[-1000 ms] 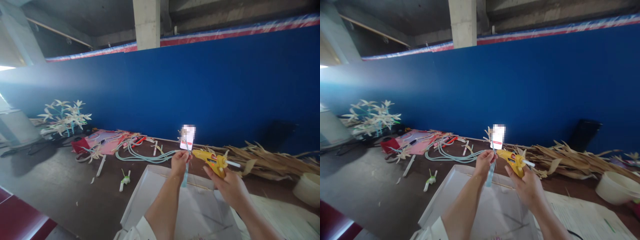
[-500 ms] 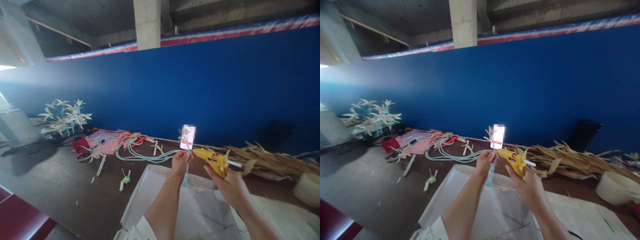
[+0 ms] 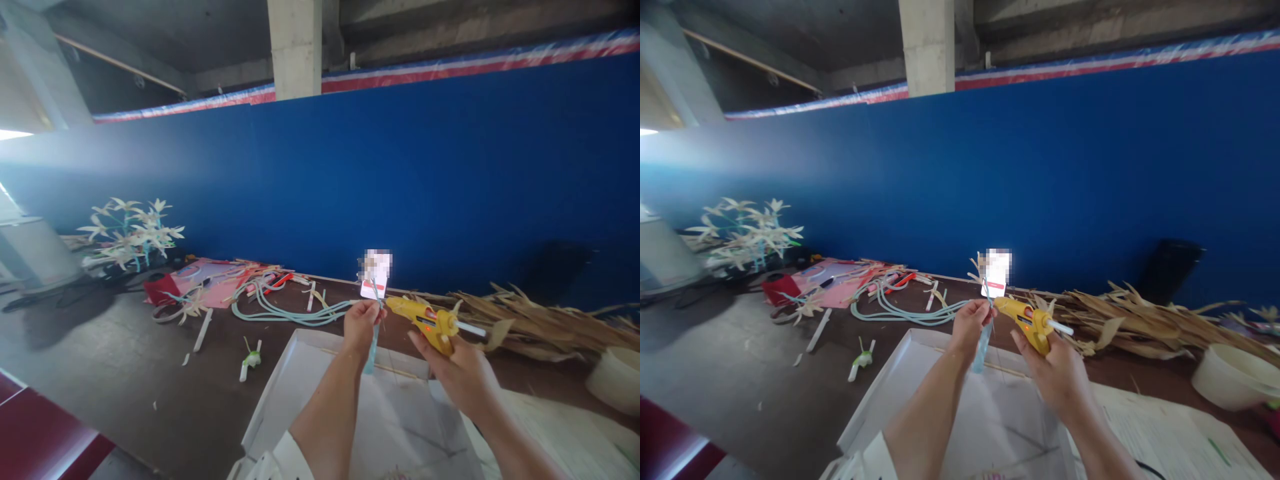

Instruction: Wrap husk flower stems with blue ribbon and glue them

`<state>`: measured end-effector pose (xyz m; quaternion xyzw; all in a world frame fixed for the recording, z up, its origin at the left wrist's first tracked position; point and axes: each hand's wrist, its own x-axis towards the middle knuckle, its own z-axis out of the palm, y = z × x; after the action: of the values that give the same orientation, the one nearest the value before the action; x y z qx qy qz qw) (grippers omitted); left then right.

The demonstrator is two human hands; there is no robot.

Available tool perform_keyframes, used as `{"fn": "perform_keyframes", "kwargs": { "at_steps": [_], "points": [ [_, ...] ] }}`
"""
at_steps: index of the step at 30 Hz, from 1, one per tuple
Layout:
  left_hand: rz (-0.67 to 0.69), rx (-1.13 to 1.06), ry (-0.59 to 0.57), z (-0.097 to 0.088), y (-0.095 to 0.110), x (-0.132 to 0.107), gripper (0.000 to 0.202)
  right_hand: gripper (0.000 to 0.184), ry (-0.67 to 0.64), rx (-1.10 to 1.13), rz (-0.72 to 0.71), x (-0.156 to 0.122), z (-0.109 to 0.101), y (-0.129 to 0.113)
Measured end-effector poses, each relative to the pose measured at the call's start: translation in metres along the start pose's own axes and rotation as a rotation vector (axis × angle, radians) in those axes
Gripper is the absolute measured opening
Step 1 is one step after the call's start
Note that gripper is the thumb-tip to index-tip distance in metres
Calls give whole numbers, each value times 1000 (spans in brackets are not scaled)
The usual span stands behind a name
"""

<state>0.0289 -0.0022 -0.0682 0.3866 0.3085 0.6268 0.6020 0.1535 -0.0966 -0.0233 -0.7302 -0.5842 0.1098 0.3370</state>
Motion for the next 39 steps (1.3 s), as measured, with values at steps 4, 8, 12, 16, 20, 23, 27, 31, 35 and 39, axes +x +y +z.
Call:
{"fn": "perform_keyframes", "kwargs": {
  "at_steps": [4,8,12,16,20,23,27,31,35,39],
  "points": [
    [-10,-19,17,1,2,-1,19,52,-21,-5,27,1,2,2],
    [-10,-25,24,0,2,0,19,52,-28,-16,22,1,1,1],
    [-17,-18,34,0,2,0,21,51,-23,-28,-11,1,1,2],
    [-7,-36,21,0,3,0,21,50,-9,-8,-25,1,3,1],
    [-5,-47,9,1,2,-1,21,51,1,-8,1,0,2,-1],
    [-4,-42,10,1,2,-1,22,50,12,0,1,-1,1,-2],
    [0,-34,15,1,2,0,20,50,19,-5,-9,0,1,-2],
    [-14,-43,22,1,2,0,20,50,9,-24,-11,0,0,-2],
    [-13,-44,27,1,3,-1,21,50,-1,-24,6,-1,-1,-3],
    [-17,-36,37,1,2,0,21,49,9,-20,-9,-1,-1,-3]
  ]
}}
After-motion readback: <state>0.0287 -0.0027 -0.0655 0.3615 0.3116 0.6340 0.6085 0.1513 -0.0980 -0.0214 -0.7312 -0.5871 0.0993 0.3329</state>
